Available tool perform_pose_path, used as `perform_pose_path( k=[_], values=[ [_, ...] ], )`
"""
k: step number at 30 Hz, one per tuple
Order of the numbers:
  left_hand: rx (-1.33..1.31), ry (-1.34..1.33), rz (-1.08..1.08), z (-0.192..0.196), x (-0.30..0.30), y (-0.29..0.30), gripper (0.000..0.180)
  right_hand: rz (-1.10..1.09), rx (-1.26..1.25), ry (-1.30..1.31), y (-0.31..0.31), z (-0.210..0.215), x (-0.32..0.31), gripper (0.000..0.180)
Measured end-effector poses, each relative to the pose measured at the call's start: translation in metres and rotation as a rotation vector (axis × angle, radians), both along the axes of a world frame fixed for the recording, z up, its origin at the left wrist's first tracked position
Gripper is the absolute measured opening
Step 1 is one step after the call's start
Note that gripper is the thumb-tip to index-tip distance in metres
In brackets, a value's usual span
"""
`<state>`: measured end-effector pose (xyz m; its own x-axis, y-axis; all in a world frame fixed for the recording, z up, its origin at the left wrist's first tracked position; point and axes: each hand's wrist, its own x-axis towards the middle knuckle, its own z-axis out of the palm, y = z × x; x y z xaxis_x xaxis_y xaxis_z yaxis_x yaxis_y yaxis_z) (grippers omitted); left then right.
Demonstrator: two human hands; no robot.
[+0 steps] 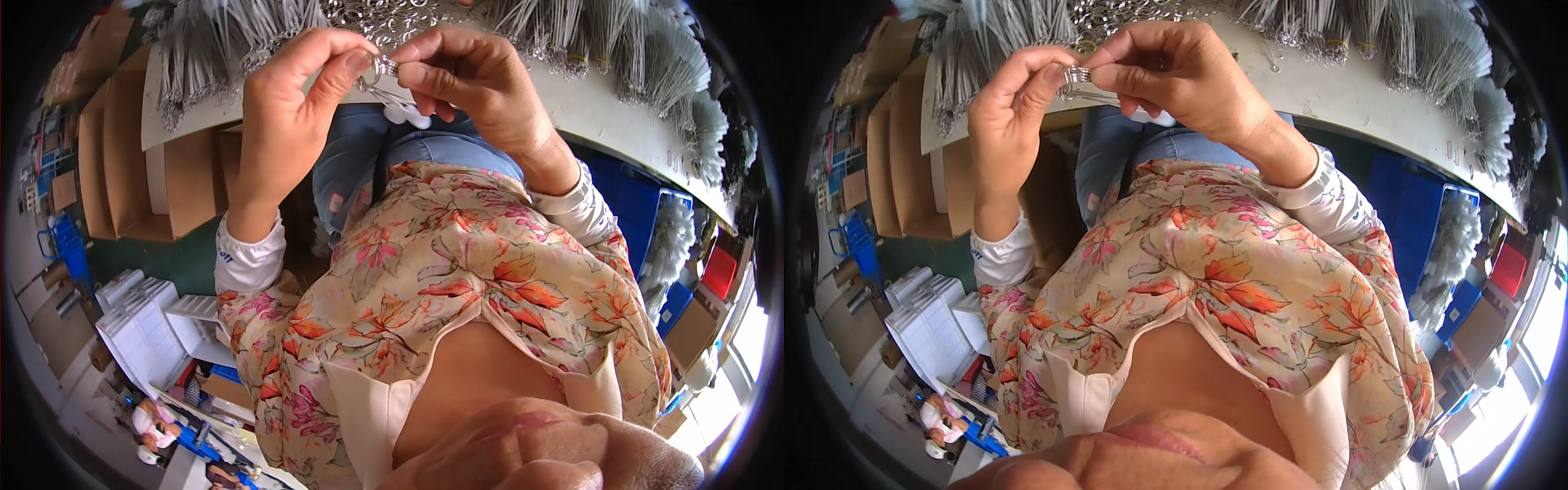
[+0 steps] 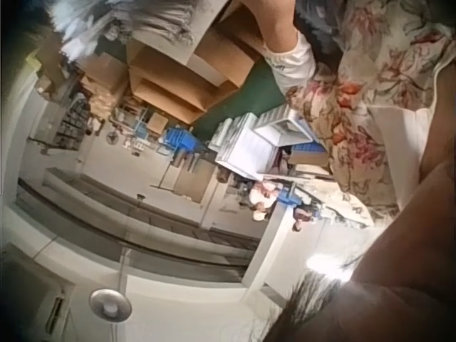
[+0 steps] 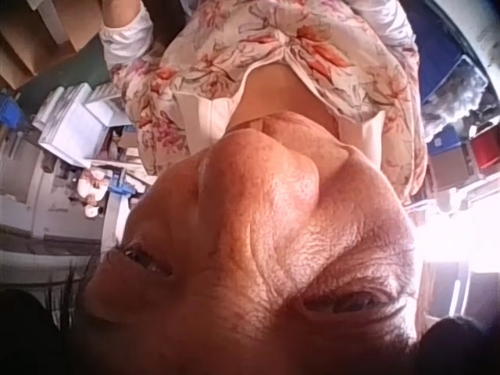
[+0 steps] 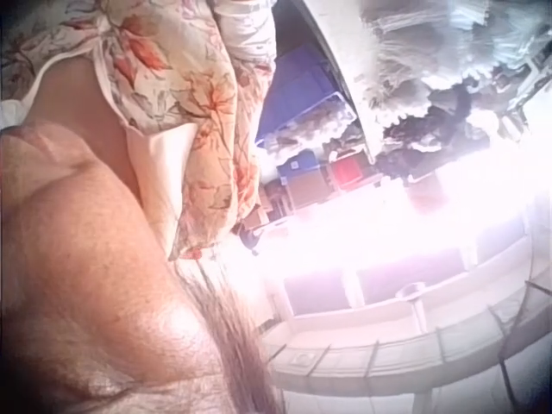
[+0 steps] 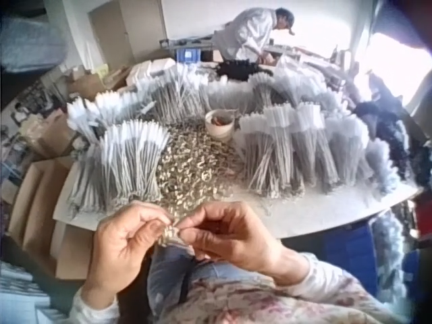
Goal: Attaching brush-like bristles to metal rings and bundling them for industrial or cleaning use.
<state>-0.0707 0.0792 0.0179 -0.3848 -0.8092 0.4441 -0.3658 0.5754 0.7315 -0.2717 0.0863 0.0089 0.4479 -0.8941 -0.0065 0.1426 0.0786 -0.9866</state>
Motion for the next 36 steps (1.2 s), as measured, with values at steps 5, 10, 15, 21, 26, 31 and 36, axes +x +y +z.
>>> perform_pose_path(
  k=[5, 10, 15, 21, 26, 31, 36],
  values=[
    [0.54, 0.901, -0.065, -0.021, 0.001, 0.014, 0.019, -0.081, -0.194, -0.156, 0.009, -0.021, 0.041, 0.01],
    [0.457, 0.865, -0.06, -0.012, 0.045, 0.023, 0.022, 0.006, -0.222, 0.165, 0.001, -0.04, 0.038, 0.016],
    [0.506, 0.361, 0.237, -0.038, 0.13, 0.067, 0.019, -0.134, -0.114, 0.232, 0.001, -0.066, -0.027, 0.017],
    [0.541, -0.438, 0.357, -0.251, 0.148, 0.087, 0.019, -0.553, 0.054, 0.182, 0.01, -0.093, -0.123, 0.022],
    [0.243, -0.607, 0.335, -0.351, 0.156, 0.053, 0.019, -0.781, -0.05, 0.231, 0.017, -0.091, -0.176, 0.025],
    [0.593, -0.676, 0.376, -0.378, 0.171, 0.048, 0.028, -1.044, -0.243, 0.366, -0.009, -0.078, -0.23, 0.023],
    [0.764, -0.49, 0.083, -0.331, 0.153, 0.049, 0.03, -1.113, -0.36, 1.056, -0.028, -0.075, -0.263, 0.039]
  ],
)
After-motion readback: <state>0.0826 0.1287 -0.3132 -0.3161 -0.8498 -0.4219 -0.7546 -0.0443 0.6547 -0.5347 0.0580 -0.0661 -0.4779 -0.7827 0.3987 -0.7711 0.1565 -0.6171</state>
